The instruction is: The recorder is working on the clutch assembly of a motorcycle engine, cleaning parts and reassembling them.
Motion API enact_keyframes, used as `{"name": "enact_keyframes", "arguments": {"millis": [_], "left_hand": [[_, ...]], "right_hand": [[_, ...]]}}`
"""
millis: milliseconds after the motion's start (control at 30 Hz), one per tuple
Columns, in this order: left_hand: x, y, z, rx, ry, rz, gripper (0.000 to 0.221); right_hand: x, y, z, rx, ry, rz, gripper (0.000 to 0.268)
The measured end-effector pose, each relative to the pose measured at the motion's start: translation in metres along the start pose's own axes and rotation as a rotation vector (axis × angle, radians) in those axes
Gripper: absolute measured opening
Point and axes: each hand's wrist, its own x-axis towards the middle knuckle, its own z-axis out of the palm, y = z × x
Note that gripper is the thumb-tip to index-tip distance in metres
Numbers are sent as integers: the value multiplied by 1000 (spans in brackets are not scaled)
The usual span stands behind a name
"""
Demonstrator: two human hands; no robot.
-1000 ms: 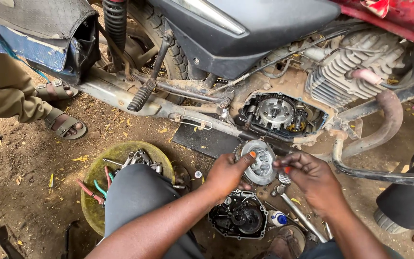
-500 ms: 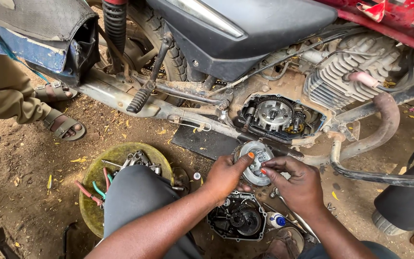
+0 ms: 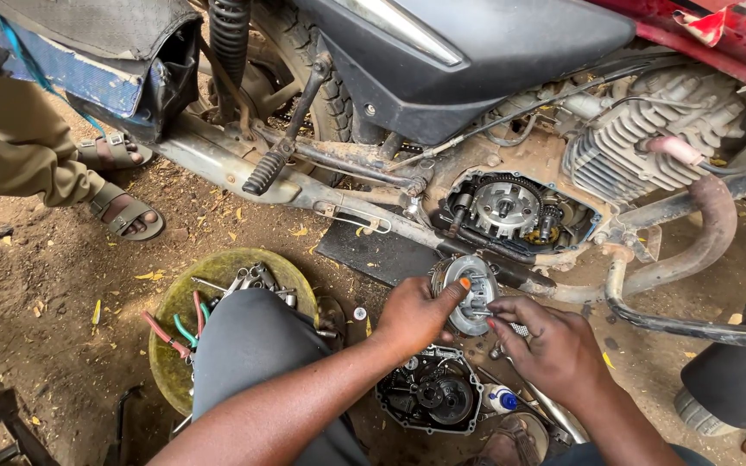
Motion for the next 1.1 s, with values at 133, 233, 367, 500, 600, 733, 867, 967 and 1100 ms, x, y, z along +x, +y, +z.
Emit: {"name": "enact_keyframes", "arguments": {"millis": [133,233,367,500,600,733,867,967,1100], "left_hand": [[-3,3,1,47,15,49,49],[-3,4,2,83,27,53,50],[-7,8,3,106,15,40,51],[-8,7,3,114,6,19,53],[-7,7,3,121,7,8,54],[-7,8,2,149,-3,-24,56],[-3,0,2,67,-2,14,53],[-4,4,2,85,-9,13,55],[-5,6,3,117,17,4,56]], "right_hand": [[0,7,4,-117,-28,-5,25],[0,-1,-1,-156,-69,27,24],[2,-11,-2,-265,-68,20,21],[3,-2,2,-327,-97,75,21],[2,10,8,-202,-104,110,21],[-2,8,5,-29,-87,58,24],[-4,-3,-3,26,-72,-10,25],[-5,-2,-3,18,-69,-7,27],[-5,0,-1,-32,-44,-24,24]]}}
